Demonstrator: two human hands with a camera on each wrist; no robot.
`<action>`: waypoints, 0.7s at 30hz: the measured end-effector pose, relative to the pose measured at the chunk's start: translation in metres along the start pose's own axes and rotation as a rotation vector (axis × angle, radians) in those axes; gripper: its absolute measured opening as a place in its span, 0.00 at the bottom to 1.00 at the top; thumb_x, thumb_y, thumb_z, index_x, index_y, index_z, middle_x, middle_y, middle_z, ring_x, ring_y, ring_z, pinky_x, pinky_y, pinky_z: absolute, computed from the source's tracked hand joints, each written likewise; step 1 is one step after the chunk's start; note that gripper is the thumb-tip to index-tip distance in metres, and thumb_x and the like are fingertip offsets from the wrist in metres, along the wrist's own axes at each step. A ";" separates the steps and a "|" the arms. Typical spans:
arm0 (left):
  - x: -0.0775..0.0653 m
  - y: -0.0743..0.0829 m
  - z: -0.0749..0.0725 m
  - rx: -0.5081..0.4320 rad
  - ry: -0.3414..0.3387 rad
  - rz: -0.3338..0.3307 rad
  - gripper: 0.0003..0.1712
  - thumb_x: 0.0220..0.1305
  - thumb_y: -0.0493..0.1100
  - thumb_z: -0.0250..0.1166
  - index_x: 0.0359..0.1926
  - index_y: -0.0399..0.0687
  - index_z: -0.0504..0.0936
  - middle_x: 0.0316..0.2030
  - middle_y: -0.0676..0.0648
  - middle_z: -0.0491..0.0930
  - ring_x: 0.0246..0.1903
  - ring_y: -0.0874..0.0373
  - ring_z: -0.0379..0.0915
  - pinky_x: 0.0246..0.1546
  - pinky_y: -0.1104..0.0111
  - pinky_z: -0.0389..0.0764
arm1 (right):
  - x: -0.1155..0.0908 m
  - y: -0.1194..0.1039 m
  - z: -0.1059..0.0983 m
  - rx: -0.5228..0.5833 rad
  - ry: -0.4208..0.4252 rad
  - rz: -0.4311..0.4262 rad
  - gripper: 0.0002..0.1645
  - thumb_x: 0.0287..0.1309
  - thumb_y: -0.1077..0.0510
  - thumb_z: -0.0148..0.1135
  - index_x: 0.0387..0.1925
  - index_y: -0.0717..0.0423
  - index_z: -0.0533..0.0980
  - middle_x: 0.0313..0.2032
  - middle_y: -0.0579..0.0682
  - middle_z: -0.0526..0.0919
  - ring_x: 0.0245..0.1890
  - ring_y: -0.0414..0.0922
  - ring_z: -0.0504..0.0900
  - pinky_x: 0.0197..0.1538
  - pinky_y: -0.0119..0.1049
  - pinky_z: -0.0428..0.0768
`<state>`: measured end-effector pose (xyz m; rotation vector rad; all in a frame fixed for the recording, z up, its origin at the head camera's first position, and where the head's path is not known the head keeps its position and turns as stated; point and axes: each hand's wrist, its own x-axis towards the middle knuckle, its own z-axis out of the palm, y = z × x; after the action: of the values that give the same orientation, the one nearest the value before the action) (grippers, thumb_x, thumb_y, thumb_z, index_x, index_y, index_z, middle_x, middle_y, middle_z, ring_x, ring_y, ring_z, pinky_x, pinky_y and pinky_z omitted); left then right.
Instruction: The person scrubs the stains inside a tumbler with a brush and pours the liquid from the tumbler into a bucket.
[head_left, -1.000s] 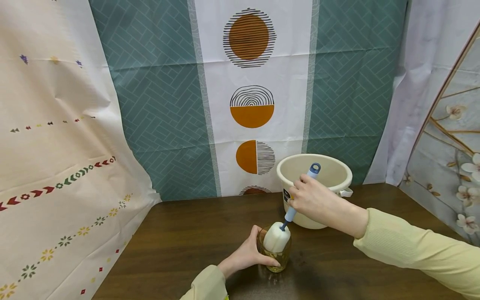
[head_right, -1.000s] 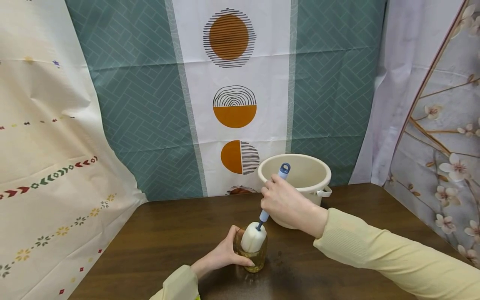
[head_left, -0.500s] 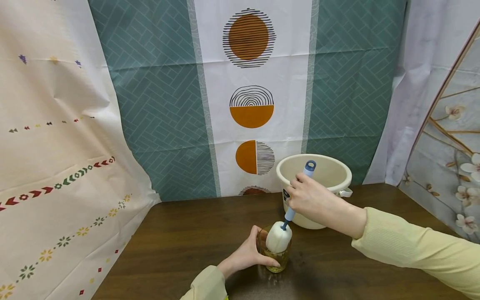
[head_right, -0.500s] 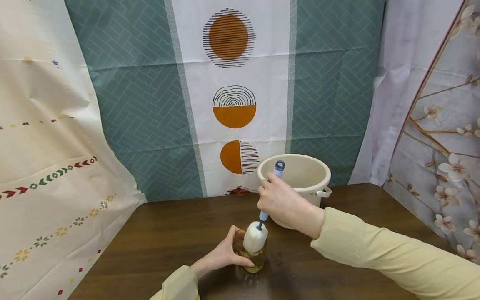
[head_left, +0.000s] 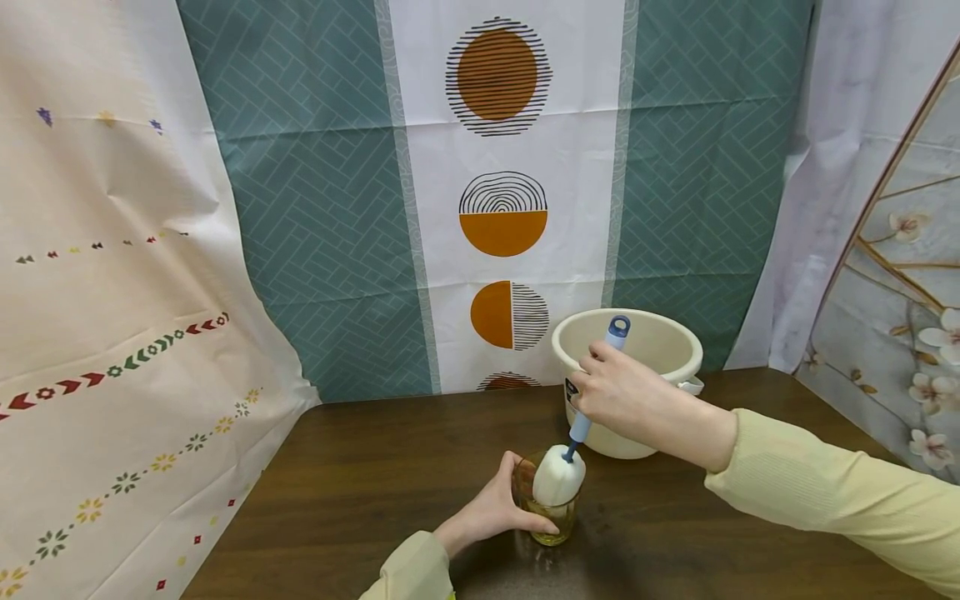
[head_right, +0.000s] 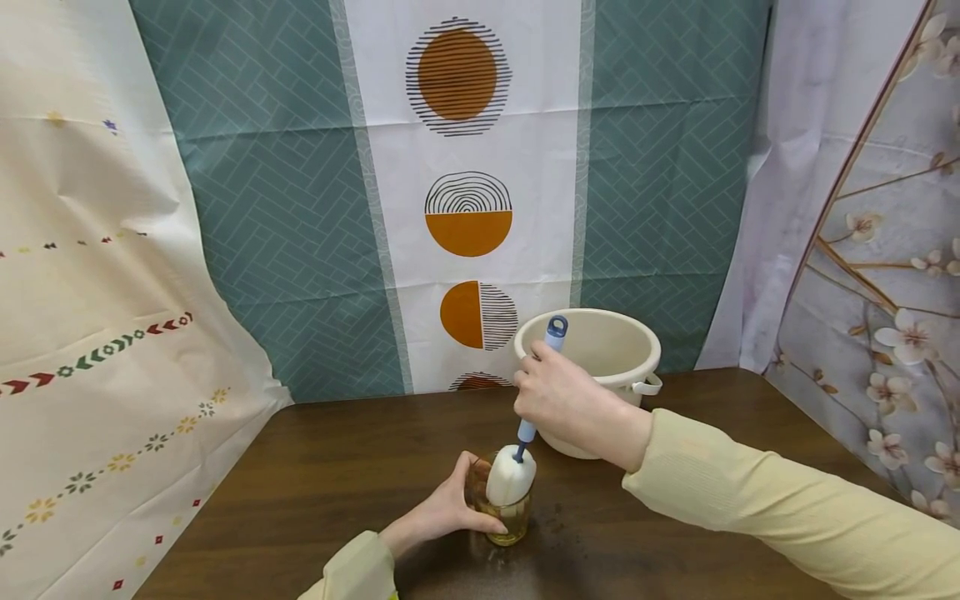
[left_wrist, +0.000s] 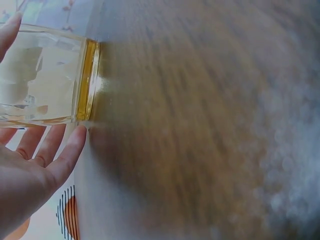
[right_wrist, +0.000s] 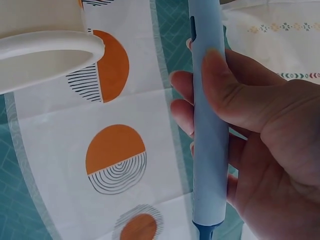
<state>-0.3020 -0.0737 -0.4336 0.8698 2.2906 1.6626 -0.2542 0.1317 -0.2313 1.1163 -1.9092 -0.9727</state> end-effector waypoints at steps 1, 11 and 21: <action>0.000 0.000 0.000 0.001 0.000 0.000 0.37 0.40 0.41 0.76 0.46 0.45 0.59 0.40 0.52 0.74 0.41 0.60 0.71 0.42 0.68 0.70 | 0.000 0.001 0.000 0.002 -0.005 -0.002 0.08 0.35 0.54 0.74 0.21 0.43 0.80 0.21 0.46 0.72 0.23 0.46 0.68 0.35 0.38 0.62; 0.000 -0.001 0.000 0.013 0.007 -0.003 0.38 0.39 0.42 0.76 0.46 0.46 0.60 0.40 0.51 0.72 0.39 0.59 0.70 0.41 0.67 0.70 | 0.000 0.006 0.002 0.044 -0.023 -0.011 0.09 0.32 0.54 0.73 0.21 0.39 0.80 0.20 0.43 0.71 0.23 0.44 0.68 0.35 0.37 0.63; 0.000 0.000 0.000 0.045 0.012 -0.004 0.38 0.39 0.43 0.77 0.46 0.48 0.60 0.40 0.51 0.71 0.40 0.59 0.68 0.41 0.66 0.69 | 0.000 0.007 0.005 0.103 -0.004 -0.012 0.13 0.32 0.58 0.74 0.24 0.38 0.81 0.22 0.44 0.75 0.23 0.45 0.71 0.34 0.38 0.64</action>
<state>-0.3019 -0.0742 -0.4338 0.8658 2.3441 1.6246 -0.2605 0.1357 -0.2274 1.1870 -1.9769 -0.8922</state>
